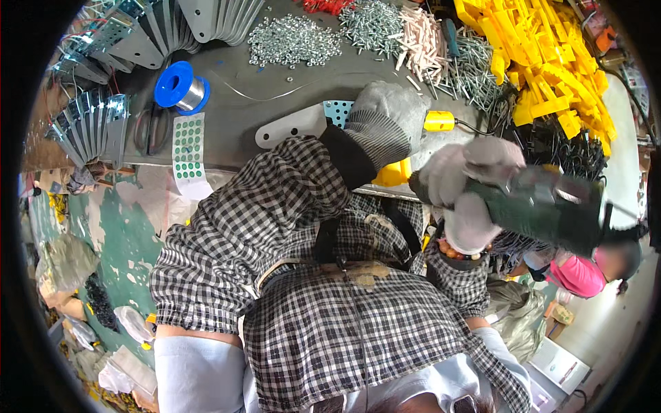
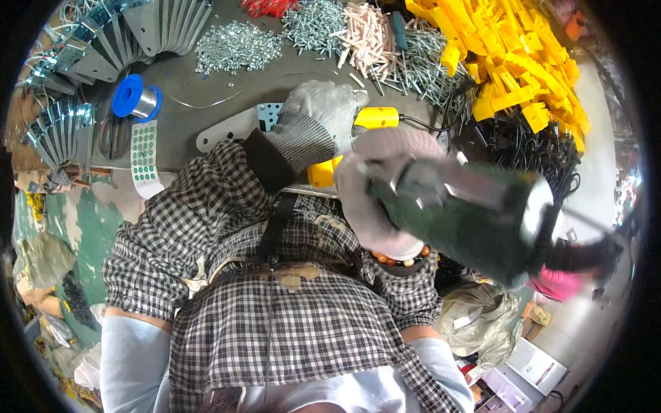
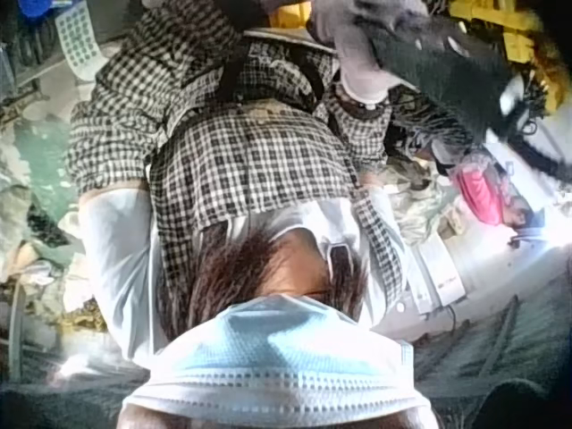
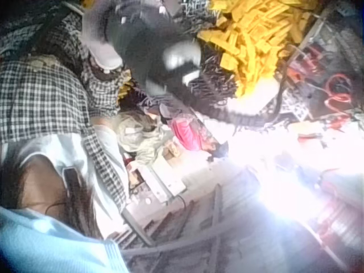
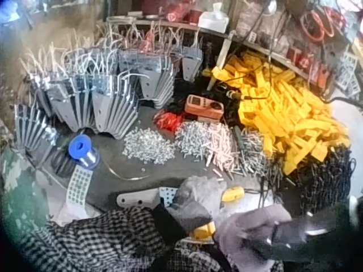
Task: The person assembles a yellow handheld electronic device by integrating internal circuitry, wires, connectors, and fasteners into its plastic housing. This is done using an electric screwdriver, soldering iron, and tweezers.
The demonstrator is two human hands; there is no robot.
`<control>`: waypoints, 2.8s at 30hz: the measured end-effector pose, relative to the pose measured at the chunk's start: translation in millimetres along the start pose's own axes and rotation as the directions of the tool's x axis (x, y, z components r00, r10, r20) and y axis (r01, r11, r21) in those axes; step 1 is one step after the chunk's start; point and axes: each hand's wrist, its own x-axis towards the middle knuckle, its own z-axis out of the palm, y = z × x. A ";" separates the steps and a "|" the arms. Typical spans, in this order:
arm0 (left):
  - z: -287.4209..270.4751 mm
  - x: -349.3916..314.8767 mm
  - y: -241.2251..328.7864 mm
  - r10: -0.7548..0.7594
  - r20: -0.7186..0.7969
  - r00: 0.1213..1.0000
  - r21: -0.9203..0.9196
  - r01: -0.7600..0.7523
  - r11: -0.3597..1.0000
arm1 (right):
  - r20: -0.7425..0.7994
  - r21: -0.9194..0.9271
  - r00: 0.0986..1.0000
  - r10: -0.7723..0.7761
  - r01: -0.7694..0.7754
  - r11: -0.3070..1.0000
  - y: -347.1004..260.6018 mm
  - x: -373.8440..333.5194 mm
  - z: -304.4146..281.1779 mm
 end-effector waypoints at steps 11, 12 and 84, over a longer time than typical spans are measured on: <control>8.4 16.3 -5.8 0.032 0.064 0.997 -0.061 -0.028 0.998 | 0.462 0.402 0.886 0.025 -0.234 0.885 26.3 26.7 11.3; 5.0 16.7 -5.9 0.049 0.079 0.996 -0.080 -0.043 0.996 | 0.496 0.350 0.867 0.052 -0.254 0.901 25.0 28.4 7.2; 9.9 -90.9 -53.1 -0.032 -0.263 0.964 -0.274 -0.043 0.961 | -0.646 0.654 0.564 0.513 0.063 0.754 48.9 27.6 -107.8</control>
